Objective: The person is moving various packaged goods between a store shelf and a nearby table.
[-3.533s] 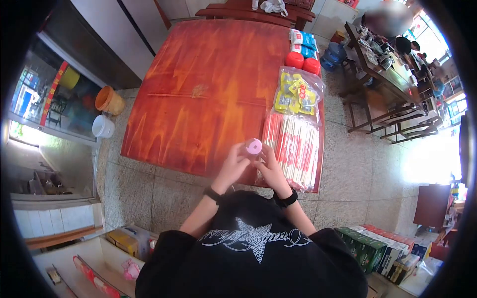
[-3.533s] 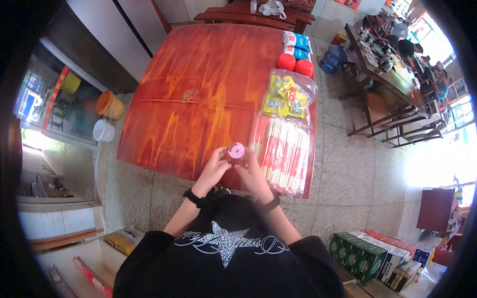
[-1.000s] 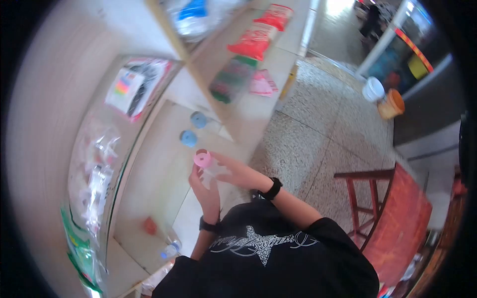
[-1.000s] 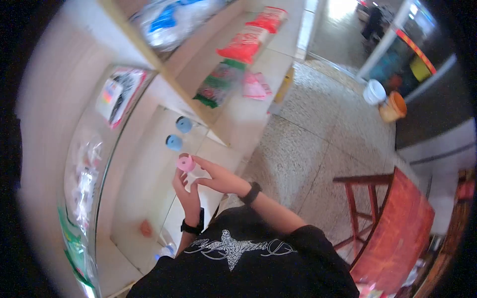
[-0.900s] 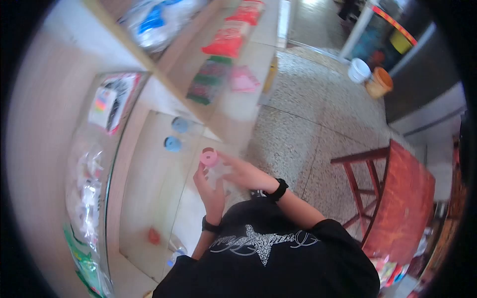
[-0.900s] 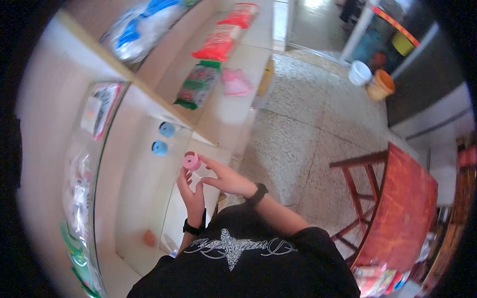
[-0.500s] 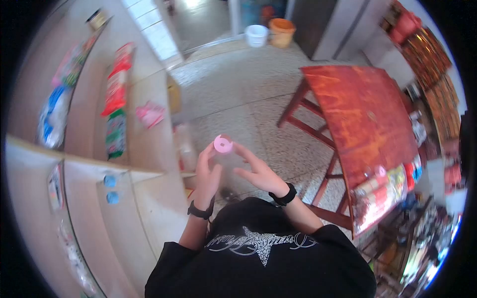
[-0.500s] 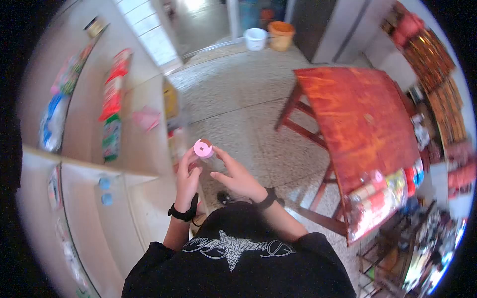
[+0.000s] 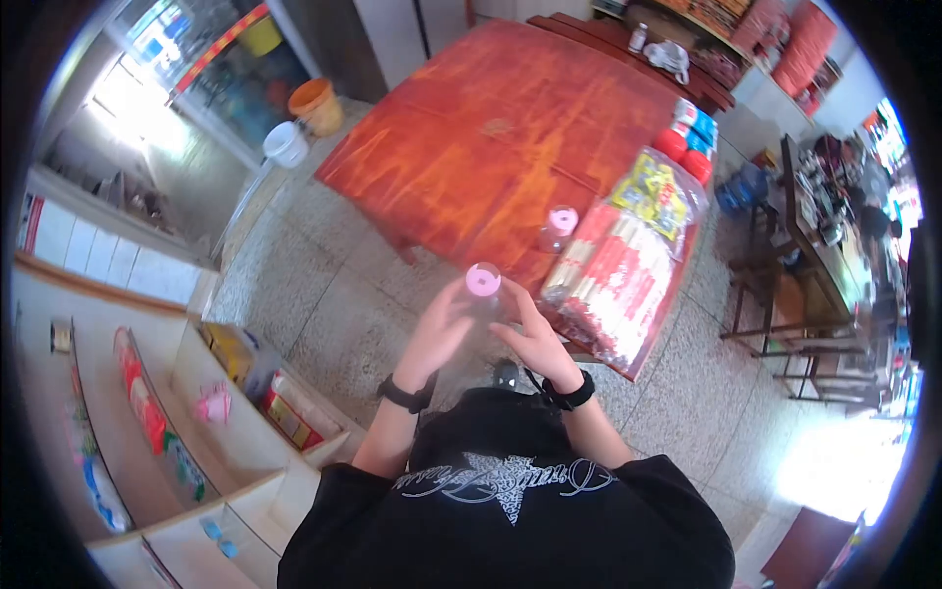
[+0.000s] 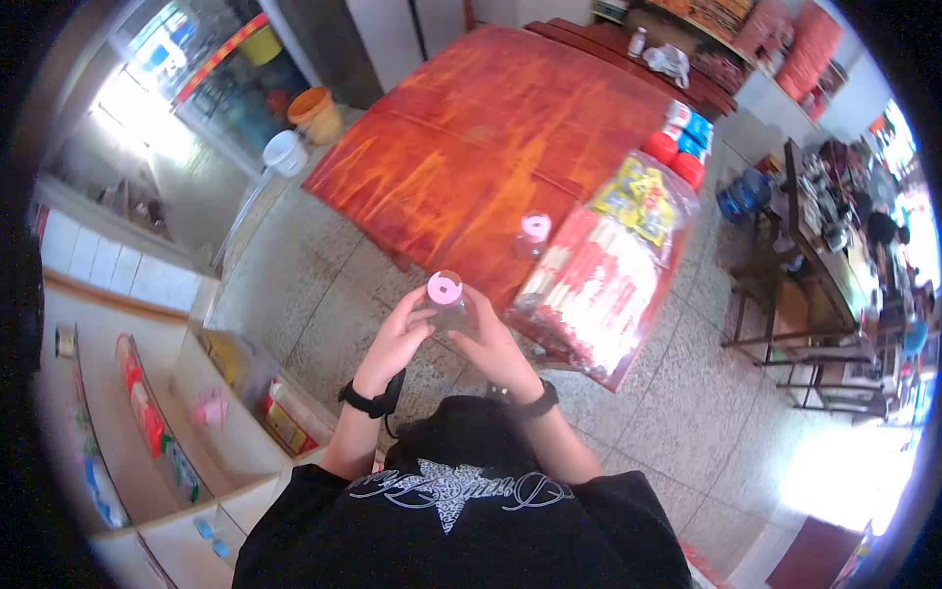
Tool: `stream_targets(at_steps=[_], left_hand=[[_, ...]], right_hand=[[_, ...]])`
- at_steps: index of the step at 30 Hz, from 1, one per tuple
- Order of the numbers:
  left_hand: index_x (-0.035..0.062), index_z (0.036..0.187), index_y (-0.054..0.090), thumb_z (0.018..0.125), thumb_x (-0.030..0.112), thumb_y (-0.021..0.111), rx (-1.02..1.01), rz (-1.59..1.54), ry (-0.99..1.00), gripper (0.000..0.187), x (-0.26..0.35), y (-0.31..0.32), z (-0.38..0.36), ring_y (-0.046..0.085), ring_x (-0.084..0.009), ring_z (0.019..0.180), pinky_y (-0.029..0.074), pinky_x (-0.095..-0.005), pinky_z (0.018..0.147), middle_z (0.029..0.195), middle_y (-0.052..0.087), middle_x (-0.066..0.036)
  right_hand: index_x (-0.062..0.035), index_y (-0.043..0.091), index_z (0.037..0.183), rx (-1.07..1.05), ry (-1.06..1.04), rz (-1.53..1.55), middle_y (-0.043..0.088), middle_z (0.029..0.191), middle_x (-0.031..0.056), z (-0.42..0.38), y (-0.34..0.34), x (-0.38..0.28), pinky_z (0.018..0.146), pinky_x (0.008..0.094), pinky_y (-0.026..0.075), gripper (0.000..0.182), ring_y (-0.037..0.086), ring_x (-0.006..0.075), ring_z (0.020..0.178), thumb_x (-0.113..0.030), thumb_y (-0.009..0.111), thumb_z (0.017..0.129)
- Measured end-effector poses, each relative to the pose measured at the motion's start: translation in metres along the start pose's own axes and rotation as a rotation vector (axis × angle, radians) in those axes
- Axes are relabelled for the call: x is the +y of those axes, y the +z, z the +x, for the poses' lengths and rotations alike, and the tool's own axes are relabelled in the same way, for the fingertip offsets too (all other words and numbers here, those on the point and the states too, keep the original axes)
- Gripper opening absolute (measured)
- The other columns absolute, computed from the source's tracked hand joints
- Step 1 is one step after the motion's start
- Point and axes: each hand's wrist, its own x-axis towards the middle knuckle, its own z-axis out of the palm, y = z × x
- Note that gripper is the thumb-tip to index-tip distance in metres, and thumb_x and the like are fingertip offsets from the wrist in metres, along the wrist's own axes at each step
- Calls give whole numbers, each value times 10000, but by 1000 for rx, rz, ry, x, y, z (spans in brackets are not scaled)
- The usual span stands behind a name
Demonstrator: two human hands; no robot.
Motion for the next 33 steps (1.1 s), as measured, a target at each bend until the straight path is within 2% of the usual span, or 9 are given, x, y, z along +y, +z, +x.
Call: stream_targets(at_steps=[6,12,15,18,20,24,25,29,33], left_hand=[[-37,1262,387,790,-13,458,-81,-82,-106,478,-3,56,84,504,-184,1104,413,-310,919,1202,508,-132],[14,1285,390,831,10,427,-90,-144,-181,455,-21,77,116,461,-158,1144,395,-276,892,1270,468,-93],[15,1300,371,830,16,427,-70,-114,-194,473,-20,76,116,455,-172,1158,389,-277,908,1278,461,-105],[18,1321,343,830,24,431,-22,-147,-154,498,-34,69,110,444,-203,1174,384,-293,925,1302,429,-141],[23,1337,318,815,5,441,62,-125,-323,537,-20,64,96,428,-237,1188,379,-308,937,1332,382,-178],[27,1343,309,800,-6,454,120,-202,-256,563,-33,26,53,417,-262,1194,376,-320,942,1333,367,-189],[37,1343,312,795,-5,463,157,-206,-205,570,-44,10,39,410,-260,1199,376,-323,942,1331,368,-180],[71,1345,322,792,9,476,461,-180,-183,578,-61,-47,-36,400,-246,1190,378,-327,935,1323,372,-152],[87,1347,326,795,28,460,807,-48,-223,571,-100,-103,-123,405,-236,1165,377,-332,938,1326,368,-140]], right_hand=[[-42,238,1358,171,46,136,386,1321,162,11,-53,51,932,307,395,656,432,219,1184,-36,583,801],[-33,203,1374,277,135,369,385,1319,169,21,-58,83,931,329,401,666,436,224,1171,-5,557,811],[-20,149,1388,228,128,358,239,1409,153,21,-57,69,904,291,416,664,298,251,1293,52,491,824],[-18,149,1388,265,211,350,241,1404,150,23,-51,62,905,301,415,669,361,258,1244,37,501,821],[-24,169,1384,435,94,209,258,1390,151,22,-44,67,918,328,409,675,377,262,1224,10,529,814],[-23,194,1380,435,62,67,287,1370,164,21,-27,23,940,344,370,683,411,251,1172,-14,560,803],[-22,279,1339,446,-41,23,364,1317,142,24,-18,26,916,324,384,599,443,233,1125,-17,553,807],[-21,462,1176,110,29,43,545,1074,95,35,20,17,851,286,422,363,521,164,977,-47,550,824],[-43,463,1185,-271,106,-16,545,1062,56,42,88,10,820,261,424,341,509,126,936,-65,531,851]])
